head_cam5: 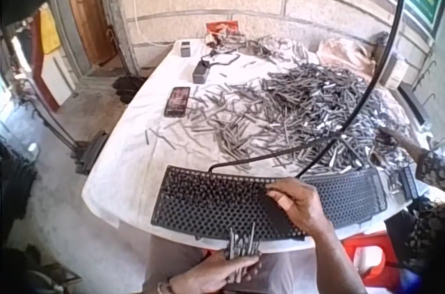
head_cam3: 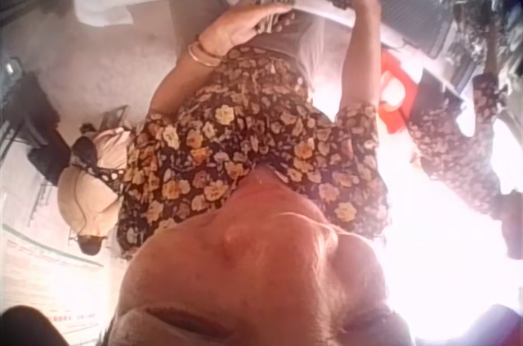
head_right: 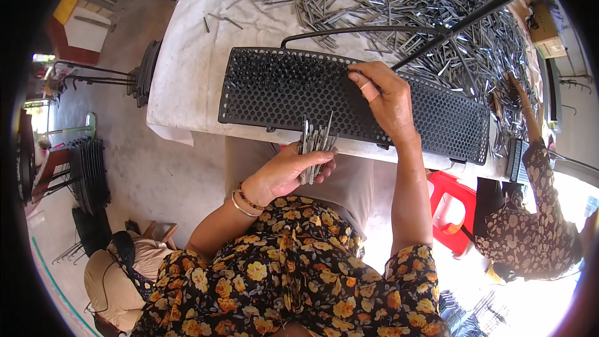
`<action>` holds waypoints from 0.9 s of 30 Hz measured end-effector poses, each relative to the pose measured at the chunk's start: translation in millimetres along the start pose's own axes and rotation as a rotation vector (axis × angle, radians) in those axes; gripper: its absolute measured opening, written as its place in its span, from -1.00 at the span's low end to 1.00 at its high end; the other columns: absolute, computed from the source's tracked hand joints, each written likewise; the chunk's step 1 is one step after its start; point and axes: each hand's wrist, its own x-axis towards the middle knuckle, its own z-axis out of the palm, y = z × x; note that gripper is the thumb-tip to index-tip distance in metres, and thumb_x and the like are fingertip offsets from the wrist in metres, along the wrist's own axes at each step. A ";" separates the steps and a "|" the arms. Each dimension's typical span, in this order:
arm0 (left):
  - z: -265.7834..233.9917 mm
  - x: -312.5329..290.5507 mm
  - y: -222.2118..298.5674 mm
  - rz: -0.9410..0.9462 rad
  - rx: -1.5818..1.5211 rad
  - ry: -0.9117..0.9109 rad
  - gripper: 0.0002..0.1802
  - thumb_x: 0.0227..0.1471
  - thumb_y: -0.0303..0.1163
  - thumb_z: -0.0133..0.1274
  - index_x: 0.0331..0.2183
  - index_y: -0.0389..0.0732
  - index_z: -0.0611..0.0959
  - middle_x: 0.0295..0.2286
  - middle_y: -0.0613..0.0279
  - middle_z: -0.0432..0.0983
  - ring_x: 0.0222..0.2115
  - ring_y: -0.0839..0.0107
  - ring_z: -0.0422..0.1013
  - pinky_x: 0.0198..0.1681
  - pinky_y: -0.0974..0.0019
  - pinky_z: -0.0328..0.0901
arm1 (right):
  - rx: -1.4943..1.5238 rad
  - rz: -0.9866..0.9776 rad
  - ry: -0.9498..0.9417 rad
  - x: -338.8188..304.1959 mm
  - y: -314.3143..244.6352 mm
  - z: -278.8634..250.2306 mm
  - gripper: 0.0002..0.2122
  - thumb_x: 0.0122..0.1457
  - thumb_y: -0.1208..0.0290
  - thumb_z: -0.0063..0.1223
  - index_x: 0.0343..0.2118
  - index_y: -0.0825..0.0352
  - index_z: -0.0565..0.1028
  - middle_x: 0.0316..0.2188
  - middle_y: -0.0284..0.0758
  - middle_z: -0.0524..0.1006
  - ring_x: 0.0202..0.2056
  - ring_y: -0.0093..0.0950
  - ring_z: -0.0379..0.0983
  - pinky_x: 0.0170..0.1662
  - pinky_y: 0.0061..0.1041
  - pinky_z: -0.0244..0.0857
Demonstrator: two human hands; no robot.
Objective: Picking up individual metal pins from a large pile and inserting them into a perforated grid template.
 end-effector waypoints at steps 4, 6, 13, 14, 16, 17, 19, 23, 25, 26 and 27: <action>3.7 -2.8 5.6 0.009 0.058 0.006 -0.78 0.08 -0.35 0.08 -0.24 -0.26 0.54 -0.42 0.25 0.51 -0.43 0.49 0.43 -0.45 0.44 0.33 | -0.027 -0.019 -0.048 0.2 -2.9 -5.2 -0.85 0.07 0.52 0.12 -0.28 0.41 0.54 -0.35 -0.22 0.55 -0.31 -0.37 0.49 -0.22 -0.51 0.33; 1.7 -1.6 4.6 0.003 0.033 0.009 -0.77 0.08 -0.35 0.08 -0.23 -0.26 0.54 -0.42 0.25 0.51 -0.44 0.49 0.43 -0.45 0.44 0.33 | -0.008 -0.033 -0.074 1.2 -3.1 -4.8 -0.85 0.07 0.52 0.12 -0.28 0.42 0.54 -0.35 -0.22 0.55 -0.31 -0.37 0.49 -0.21 -0.51 0.33; 2.0 -4.2 9.5 -0.025 0.034 0.002 -0.73 0.09 -0.34 0.06 -0.17 -0.24 0.53 -0.42 0.25 0.51 -0.45 0.50 0.43 -0.48 0.46 0.29 | -0.050 -0.093 -0.145 3.3 1.9 -2.0 -0.85 0.07 0.53 0.12 -0.28 0.42 0.54 -0.35 -0.22 0.54 -0.30 -0.35 0.49 -0.22 -0.51 0.34; 1.8 -4.3 9.1 -0.023 0.032 0.005 -0.73 0.09 -0.34 0.06 -0.17 -0.24 0.53 -0.42 0.25 0.51 -0.45 0.50 0.43 -0.48 0.46 0.29 | -0.048 -0.094 -0.147 2.5 -1.5 0.2 -0.85 0.07 0.53 0.12 -0.28 0.42 0.54 -0.35 -0.22 0.54 -0.30 -0.35 0.49 -0.22 -0.51 0.34; 1.7 -4.2 8.2 0.001 0.046 0.029 -0.71 0.09 -0.33 0.06 -0.14 -0.23 0.53 -0.42 0.27 0.51 -0.45 0.51 0.42 -0.49 0.47 0.27 | -0.053 -0.027 -0.093 0.7 -9.9 4.4 -0.84 0.06 0.54 0.13 -0.28 0.41 0.54 -0.34 -0.22 0.53 -0.31 -0.33 0.49 -0.25 -0.50 0.35; 1.8 -4.0 8.0 0.000 0.046 0.027 -0.71 0.09 -0.33 0.06 -0.14 -0.23 0.53 -0.42 0.27 0.51 -0.45 0.51 0.42 -0.49 0.47 0.27 | -0.055 -0.025 -0.092 -0.8 -8.2 5.7 -0.84 0.06 0.54 0.13 -0.28 0.41 0.54 -0.34 -0.22 0.53 -0.31 -0.33 0.49 -0.25 -0.50 0.35; 1.6 -3.5 7.6 0.014 0.083 0.012 -0.69 0.09 -0.33 0.06 -0.12 -0.22 0.51 -0.41 0.28 0.51 -0.45 0.52 0.41 -0.50 0.46 0.26 | -0.097 -0.139 -0.031 -5.3 -1.5 10.1 -0.82 0.05 0.55 0.14 -0.25 0.41 0.55 -0.31 -0.23 0.53 -0.32 -0.42 0.48 -0.28 -0.56 0.33; -0.4 -2.2 4.9 0.036 0.119 -0.019 -0.68 0.09 -0.34 0.06 -0.10 -0.23 0.50 -0.42 0.28 0.50 -0.46 0.53 0.40 -0.50 0.47 0.26 | -0.182 -0.207 0.025 -7.4 -1.5 13.4 -0.82 0.03 0.54 0.17 -0.26 0.37 0.55 -0.32 -0.24 0.51 -0.37 -0.35 0.48 -0.29 -0.50 0.36; -3.1 -0.6 2.6 0.036 0.095 0.008 -0.68 0.09 -0.35 0.06 -0.11 -0.24 0.49 -0.43 0.29 0.49 -0.46 0.54 0.39 -0.50 0.48 0.25 | -0.126 -0.011 0.057 -9.2 -8.3 16.8 -0.82 0.02 0.53 0.18 -0.27 0.37 0.56 -0.32 -0.25 0.50 -0.39 -0.39 0.48 -0.35 -0.53 0.37; -2.8 -0.6 2.6 0.037 0.095 0.008 -0.68 0.09 -0.35 0.06 -0.11 -0.24 0.49 -0.43 0.29 0.49 -0.46 0.54 0.39 -0.50 0.48 0.25 | -0.127 -0.012 0.056 -9.6 -7.3 18.0 -0.82 0.02 0.53 0.18 -0.27 0.37 0.56 -0.32 -0.25 0.50 -0.39 -0.39 0.48 -0.35 -0.53 0.37; -2.3 -0.9 2.7 0.036 0.094 0.005 -0.68 0.09 -0.35 0.06 -0.11 -0.25 0.49 -0.43 0.28 0.49 -0.47 0.54 0.39 -0.50 0.49 0.25 | -0.133 -0.027 0.076 -10.5 -4.8 20.0 -0.82 0.02 0.53 0.19 -0.27 0.37 0.56 -0.32 -0.26 0.50 -0.40 -0.41 0.48 -0.37 -0.54 0.37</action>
